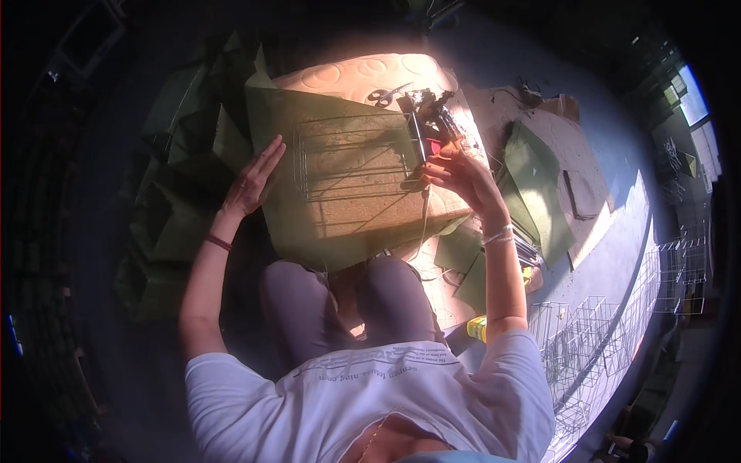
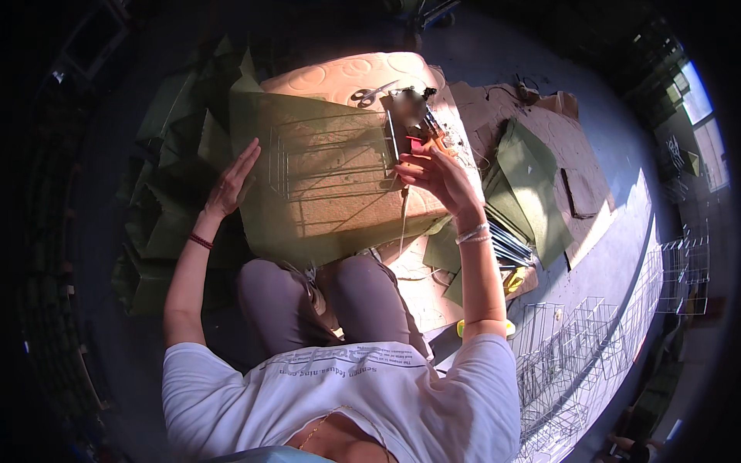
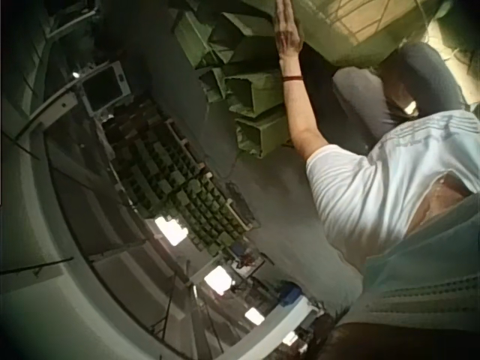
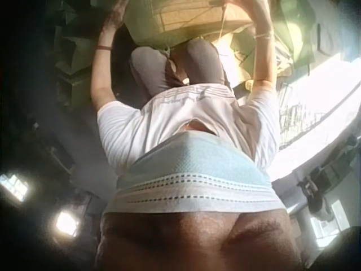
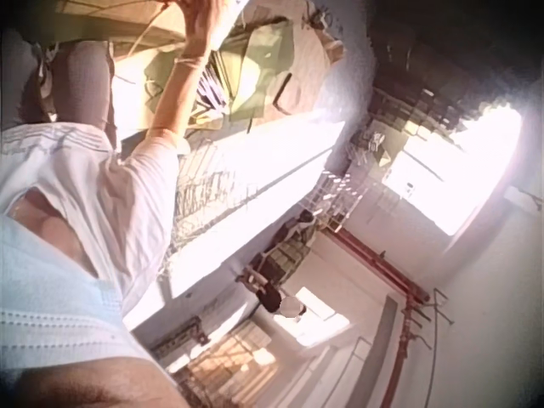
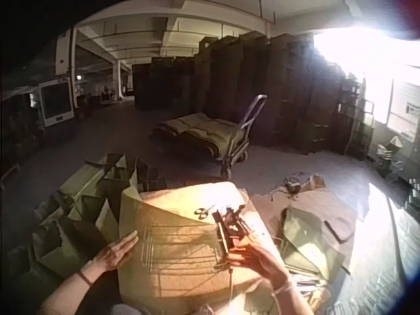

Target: The recorder is assembling green mesh boxes by applying hot glue to the edges and pressing them together.

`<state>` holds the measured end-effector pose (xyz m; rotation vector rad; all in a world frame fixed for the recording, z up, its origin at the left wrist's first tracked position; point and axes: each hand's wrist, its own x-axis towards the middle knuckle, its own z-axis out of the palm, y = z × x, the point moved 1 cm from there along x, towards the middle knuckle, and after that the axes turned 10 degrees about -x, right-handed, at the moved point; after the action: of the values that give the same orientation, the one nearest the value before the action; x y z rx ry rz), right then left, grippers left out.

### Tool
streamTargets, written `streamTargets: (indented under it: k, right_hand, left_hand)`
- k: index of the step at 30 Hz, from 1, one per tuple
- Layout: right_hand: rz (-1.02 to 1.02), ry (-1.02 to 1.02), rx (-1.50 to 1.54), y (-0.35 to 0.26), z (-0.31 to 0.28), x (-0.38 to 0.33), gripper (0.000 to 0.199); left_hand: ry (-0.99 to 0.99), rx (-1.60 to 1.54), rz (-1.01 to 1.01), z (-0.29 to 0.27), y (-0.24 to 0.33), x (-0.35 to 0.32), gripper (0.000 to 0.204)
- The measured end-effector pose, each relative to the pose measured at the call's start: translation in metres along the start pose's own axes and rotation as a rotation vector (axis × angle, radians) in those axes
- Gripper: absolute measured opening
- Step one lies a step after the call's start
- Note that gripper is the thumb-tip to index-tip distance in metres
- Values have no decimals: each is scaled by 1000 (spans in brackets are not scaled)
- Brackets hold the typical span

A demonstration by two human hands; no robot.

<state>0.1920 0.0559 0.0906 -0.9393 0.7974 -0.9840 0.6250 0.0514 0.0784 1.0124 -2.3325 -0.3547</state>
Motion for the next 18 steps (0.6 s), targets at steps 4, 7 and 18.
streamTargets:
  k: [4, 7, 18]
  right_hand:
    - [-277, 196, -666, -6, -5, 78, 28]
    - [-417, 286, -913, -22, -13, 134, 20]
    - [680, -424, -1459, 7, 41, 272, 64]
  left_hand:
    - [-114, 212, -39, -16, 9, -10, 68]
    - [24, -11, -254, -32, 21, -9, 68]
    - [187, -807, -1290, -22, -110, 47, 94]
